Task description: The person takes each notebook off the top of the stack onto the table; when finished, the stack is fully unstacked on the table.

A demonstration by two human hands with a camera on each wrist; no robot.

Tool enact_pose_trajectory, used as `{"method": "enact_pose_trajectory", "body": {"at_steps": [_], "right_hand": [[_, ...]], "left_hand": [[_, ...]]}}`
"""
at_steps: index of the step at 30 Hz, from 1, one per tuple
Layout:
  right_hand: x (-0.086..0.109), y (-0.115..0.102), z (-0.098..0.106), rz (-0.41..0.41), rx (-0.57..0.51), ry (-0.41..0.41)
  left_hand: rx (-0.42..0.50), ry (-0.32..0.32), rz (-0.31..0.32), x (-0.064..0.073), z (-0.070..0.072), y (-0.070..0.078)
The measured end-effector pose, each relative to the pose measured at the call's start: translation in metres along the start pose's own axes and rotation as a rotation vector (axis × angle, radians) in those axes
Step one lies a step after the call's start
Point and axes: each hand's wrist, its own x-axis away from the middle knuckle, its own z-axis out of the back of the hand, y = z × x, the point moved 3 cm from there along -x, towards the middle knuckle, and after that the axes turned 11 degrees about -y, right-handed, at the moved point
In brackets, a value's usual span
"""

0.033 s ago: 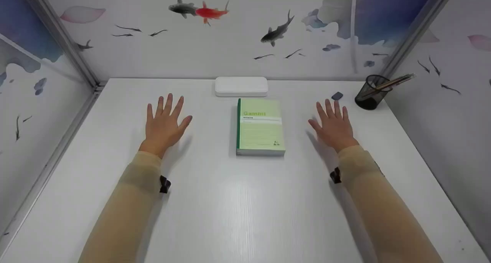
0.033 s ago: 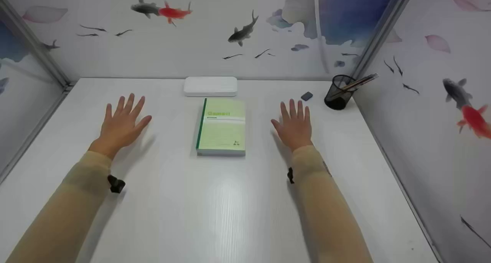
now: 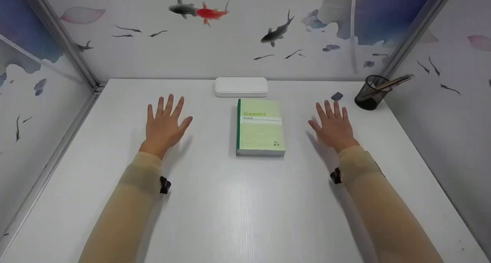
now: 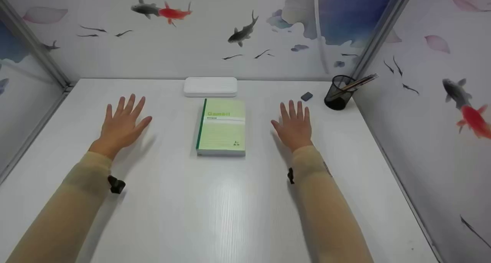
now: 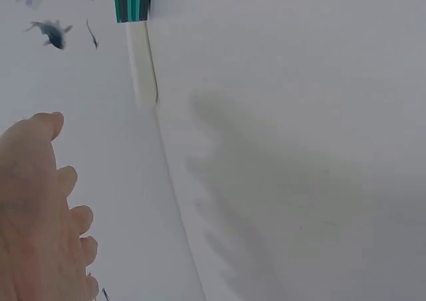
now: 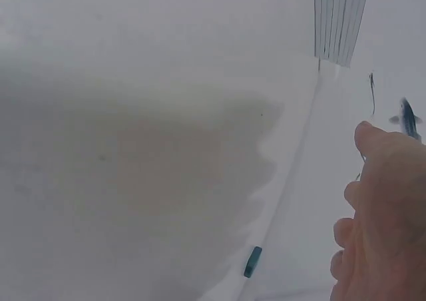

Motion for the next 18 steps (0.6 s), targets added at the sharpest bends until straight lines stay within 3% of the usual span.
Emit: {"method": "enact_pose_trajectory", "body": {"at_steps": [4,10,13,18], "right_hand": [[0.001,-0.010,0.000,0.032,-0.134,0.018],[-0.004,-0.042,-0.006,0.251,-0.546,0.040],[-0.009,-0.054,-0.007,0.337,-0.614,0.023],[-0.016,-0.062,-0.009,0.372,-0.598,-0.041]], "left_hand": [[0.026,0.002,-0.022,0.000,0.000,0.005],[0.215,-0.029,-0.095,0.000,-0.003,0.024],[0.338,-0.057,-0.109,-0.002,-0.007,0.035],[0.453,-0.077,-0.120,-0.006,-0.016,0.054]]}}
